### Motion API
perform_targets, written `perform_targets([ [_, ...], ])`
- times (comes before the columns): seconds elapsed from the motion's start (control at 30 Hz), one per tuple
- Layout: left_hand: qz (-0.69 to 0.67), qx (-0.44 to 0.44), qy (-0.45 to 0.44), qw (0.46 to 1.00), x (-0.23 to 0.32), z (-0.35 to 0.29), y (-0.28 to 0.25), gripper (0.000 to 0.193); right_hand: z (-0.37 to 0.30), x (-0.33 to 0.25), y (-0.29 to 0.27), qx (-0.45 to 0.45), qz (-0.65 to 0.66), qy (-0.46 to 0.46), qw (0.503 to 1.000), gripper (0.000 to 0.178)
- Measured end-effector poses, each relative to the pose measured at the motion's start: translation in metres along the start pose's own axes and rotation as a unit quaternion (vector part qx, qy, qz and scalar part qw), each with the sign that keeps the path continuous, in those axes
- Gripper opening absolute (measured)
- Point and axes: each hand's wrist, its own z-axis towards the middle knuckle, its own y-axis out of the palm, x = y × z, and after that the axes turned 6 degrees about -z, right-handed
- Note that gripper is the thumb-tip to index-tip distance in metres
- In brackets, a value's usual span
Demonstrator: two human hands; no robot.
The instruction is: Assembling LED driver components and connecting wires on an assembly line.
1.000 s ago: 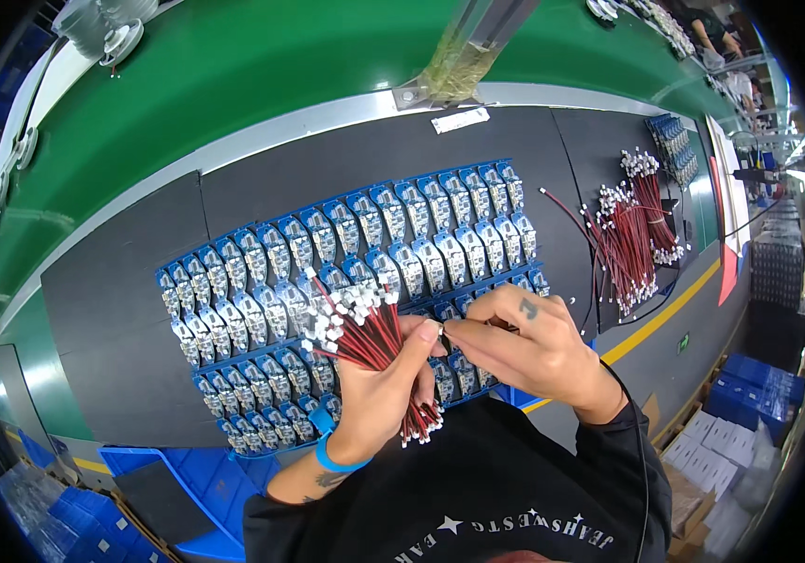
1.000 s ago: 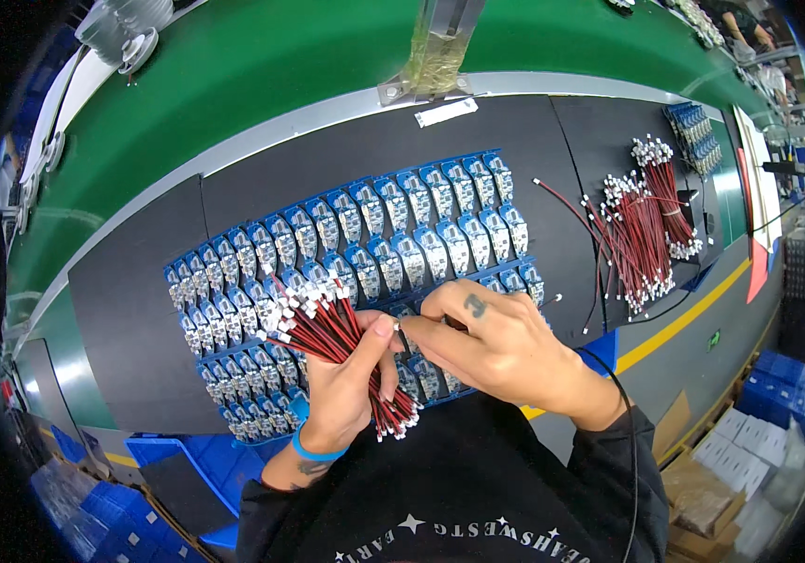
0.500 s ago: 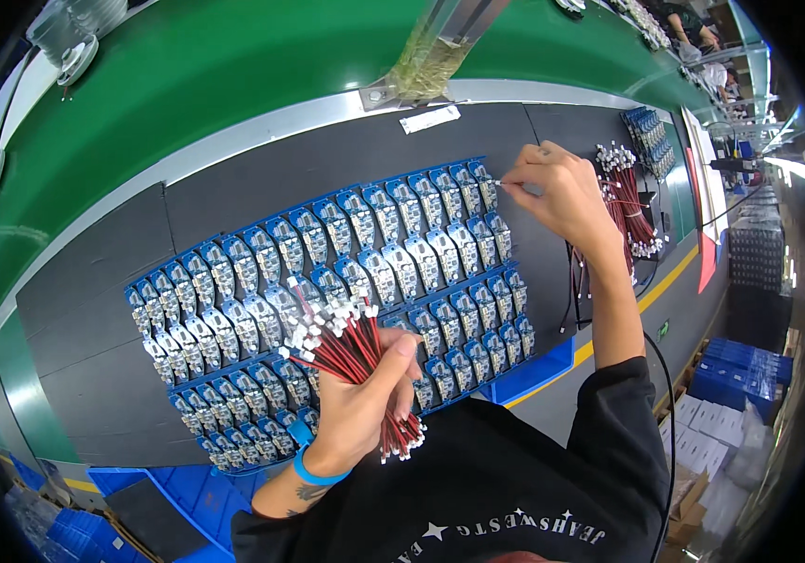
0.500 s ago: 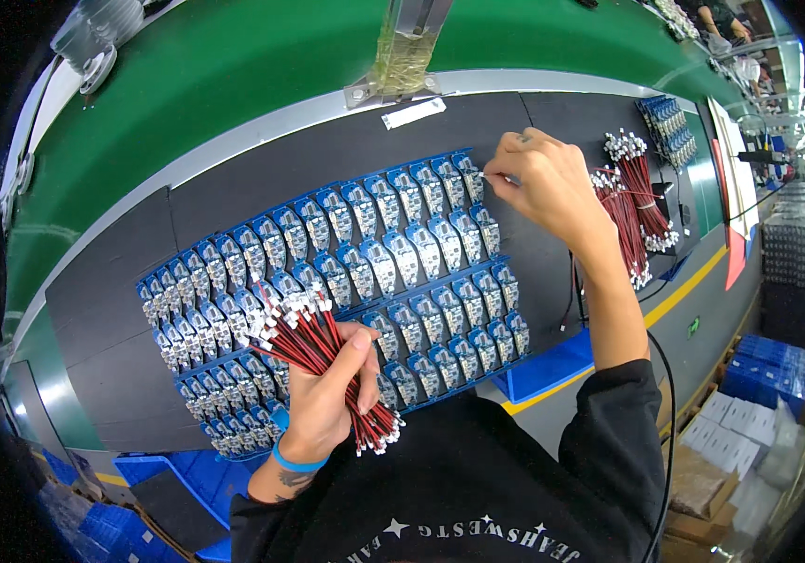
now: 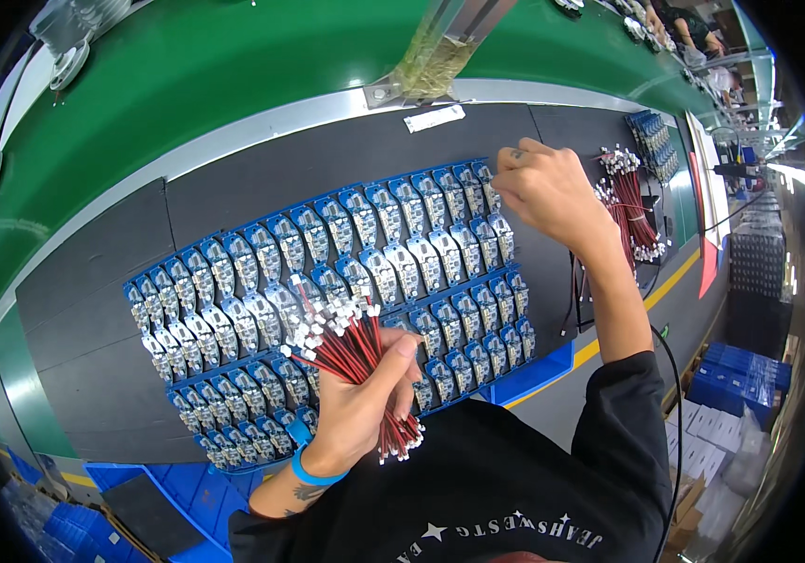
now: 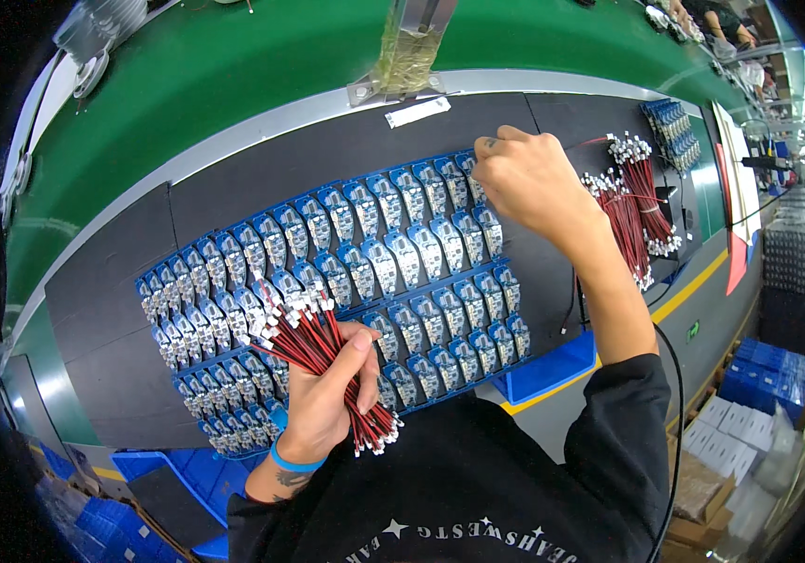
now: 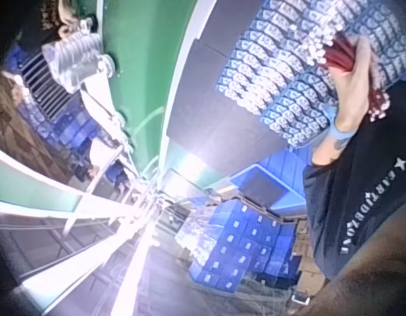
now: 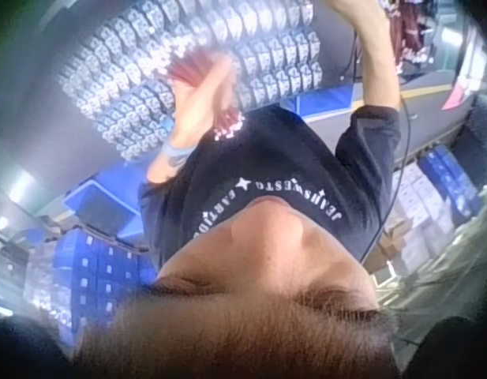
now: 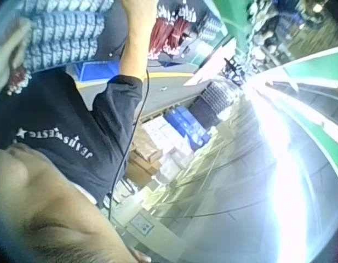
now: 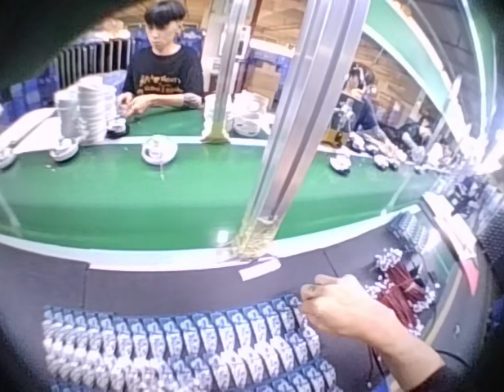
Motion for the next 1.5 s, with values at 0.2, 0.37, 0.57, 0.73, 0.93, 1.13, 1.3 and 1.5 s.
perform_targets([
  [0.2, 0.008, -0.01, -0.001, 1.0, 0.001, 0.0, 0.0, 0.015, 0.01, 0.005, 0.008, -0.042, -0.039, -0.023, 0.998, 0.013],
  [0.37, 0.041, -0.056, -0.005, 0.998, 0.002, -0.002, -0.001, 0.016, 0.013, -0.004, -0.009, 0.032, -0.069, -0.068, 0.995, 0.006],
  [0.57, 0.088, -0.076, -0.016, 0.993, 0.002, 0.0, -0.001, 0.014, -0.004, -0.105, -0.036, 0.0, 0.649, 0.045, 0.76, 0.013],
  [0.73, 0.049, -0.076, 0.034, 0.995, -0.001, -0.002, -0.002, 0.017, -0.017, -0.131, -0.03, 0.049, 0.719, 0.129, 0.681, 0.011],
  [0.93, 0.032, -0.043, 0.058, 0.997, 0.002, -0.003, 0.001, 0.024, -0.023, -0.144, -0.026, 0.084, 0.756, 0.221, 0.611, 0.012],
  [1.13, -0.043, 0.033, 0.07, 0.996, 0.004, -0.005, 0.005, 0.032, -0.023, -0.155, -0.039, 0.176, 0.79, 0.255, 0.529, 0.01],
  [1.3, -0.12, 0.139, 0.151, 0.971, 0.011, -0.006, 0.007, 0.037, -0.015, -0.105, -0.05, 0.235, 0.741, 0.28, 0.563, 0.014],
  [1.5, -0.15, 0.114, 0.162, 0.969, 0.007, -0.007, -0.01, 0.03, 0.003, -0.038, -0.039, 0.143, 0.52, 0.282, 0.793, 0.018],
])
